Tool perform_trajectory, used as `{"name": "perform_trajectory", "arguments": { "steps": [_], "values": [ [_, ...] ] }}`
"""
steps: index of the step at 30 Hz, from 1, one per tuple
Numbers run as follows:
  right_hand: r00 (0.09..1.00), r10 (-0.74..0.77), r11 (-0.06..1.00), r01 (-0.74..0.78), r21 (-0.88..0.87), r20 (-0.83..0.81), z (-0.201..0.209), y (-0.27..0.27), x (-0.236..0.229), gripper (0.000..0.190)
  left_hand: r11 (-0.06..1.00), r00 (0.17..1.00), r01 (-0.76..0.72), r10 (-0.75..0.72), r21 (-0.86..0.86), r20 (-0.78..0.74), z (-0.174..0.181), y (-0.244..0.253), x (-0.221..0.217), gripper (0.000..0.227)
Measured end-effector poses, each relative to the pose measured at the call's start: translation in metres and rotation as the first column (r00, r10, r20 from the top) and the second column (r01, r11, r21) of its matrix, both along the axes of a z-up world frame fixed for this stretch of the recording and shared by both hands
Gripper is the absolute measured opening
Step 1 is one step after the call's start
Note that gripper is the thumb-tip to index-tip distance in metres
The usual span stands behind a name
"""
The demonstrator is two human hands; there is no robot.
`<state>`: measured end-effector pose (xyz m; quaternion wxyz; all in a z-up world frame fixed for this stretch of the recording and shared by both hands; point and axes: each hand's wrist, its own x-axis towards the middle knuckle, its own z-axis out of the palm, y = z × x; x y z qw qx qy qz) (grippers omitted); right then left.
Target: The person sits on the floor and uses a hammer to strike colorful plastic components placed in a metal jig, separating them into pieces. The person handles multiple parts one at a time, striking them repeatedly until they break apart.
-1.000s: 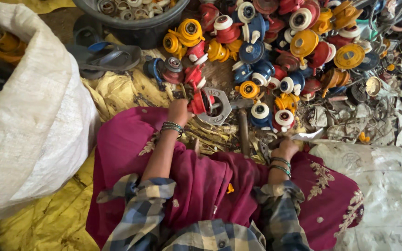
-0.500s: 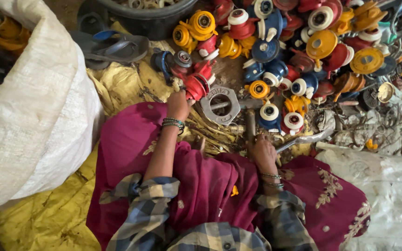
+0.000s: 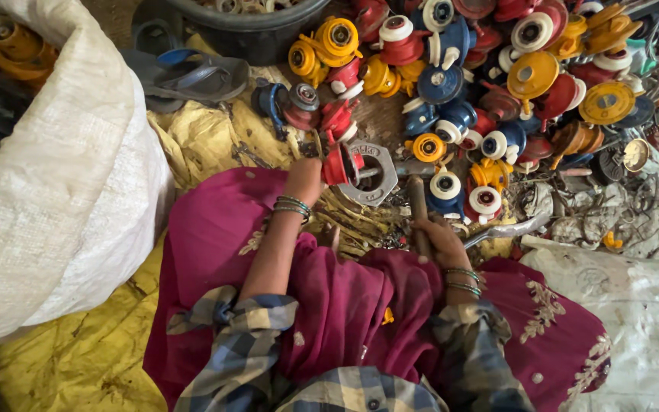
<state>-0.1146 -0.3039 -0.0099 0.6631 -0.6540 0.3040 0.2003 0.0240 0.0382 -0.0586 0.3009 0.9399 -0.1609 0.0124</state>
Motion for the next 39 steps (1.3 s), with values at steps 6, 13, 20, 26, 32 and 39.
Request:
{"name": "perform_trajectory", "arguments": {
  "steps": [6,13,20,26,32,39],
  "values": [
    [0.998,0.010,0.999,-0.007,-0.053,0.062,-0.009,0.016,-0.011,0.027,0.995,0.995,0.000,-0.009,-0.095,-0.103,0.009,-0.006,-0.008,0.016],
    [0.948,0.169,0.806,0.025,-0.592,0.269,0.087,0.078,-0.044,0.044,0.998,0.999,-0.051,0.050,-0.032,-0.020,0.029,-0.007,-0.015,0.014],
    [0.614,0.358,0.774,0.226,-0.591,0.704,0.202,0.111,-0.046,0.046,0.999,0.999,-0.031,0.032,0.023,-0.015,0.028,-0.005,-0.016,0.012],
    [0.803,0.523,0.590,-0.099,-0.801,0.286,0.159,0.118,-0.037,0.051,0.994,0.999,-0.022,0.027,0.102,-0.046,0.029,-0.008,-0.015,0.013],
    [0.738,0.640,0.350,-0.030,-0.936,0.215,0.106,0.122,-0.017,0.053,0.996,0.997,-0.057,0.052,-0.073,-0.064,0.034,-0.009,-0.014,0.016],
    [0.670,0.508,0.475,0.308,-0.825,0.542,0.169,0.110,-0.047,0.060,0.998,0.999,-0.046,0.046,-0.052,-0.010,0.027,-0.011,-0.016,0.010]
  ]
}}
